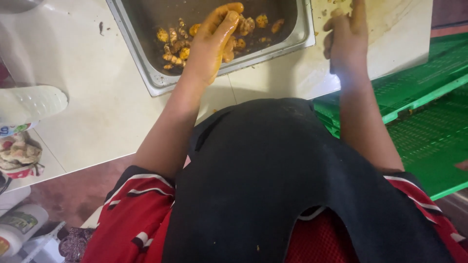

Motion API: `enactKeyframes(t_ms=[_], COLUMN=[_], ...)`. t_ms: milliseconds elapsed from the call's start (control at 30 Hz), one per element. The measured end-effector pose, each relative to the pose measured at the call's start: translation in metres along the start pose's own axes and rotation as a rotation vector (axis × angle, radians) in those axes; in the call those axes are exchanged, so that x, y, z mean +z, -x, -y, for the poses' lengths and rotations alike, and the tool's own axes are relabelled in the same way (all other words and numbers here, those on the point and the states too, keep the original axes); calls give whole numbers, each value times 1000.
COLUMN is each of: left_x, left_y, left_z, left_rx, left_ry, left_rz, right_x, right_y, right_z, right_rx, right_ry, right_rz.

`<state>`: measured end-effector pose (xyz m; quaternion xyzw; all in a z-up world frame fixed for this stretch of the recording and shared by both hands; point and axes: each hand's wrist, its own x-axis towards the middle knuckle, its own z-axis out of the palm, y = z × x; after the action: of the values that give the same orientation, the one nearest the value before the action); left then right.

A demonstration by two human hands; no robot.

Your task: Cleaning and peeling turmeric roots in a basin of water using a small knife

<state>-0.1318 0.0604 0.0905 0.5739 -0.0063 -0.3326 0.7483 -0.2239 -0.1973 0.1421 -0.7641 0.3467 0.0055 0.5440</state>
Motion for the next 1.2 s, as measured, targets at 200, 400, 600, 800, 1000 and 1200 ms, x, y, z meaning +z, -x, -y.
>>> enactKeyframes(t_ms=[200,400,600,800,1000,1200], left_x=[7,26,27,29,32,29], left_y=[-7,2,7,6,7,7], left_z=[11,-6,-11,-12,-7,1], left_rx=[-52,-69,-76,-102,-109,-93], left_ry=[251,227,211,200,186,211], left_rz=[77,-9,9,-10,-2,39], right_x=[23,35,38,40,41,42], right_y=[36,63,65,63,61,57], right_z=[15,47,47,40,35,32], right_rx=[-280,-429,-441,-577,-642,-660], right_ry=[72,212,241,269,255,228], right_rz=[266,420,416,370,351,340])
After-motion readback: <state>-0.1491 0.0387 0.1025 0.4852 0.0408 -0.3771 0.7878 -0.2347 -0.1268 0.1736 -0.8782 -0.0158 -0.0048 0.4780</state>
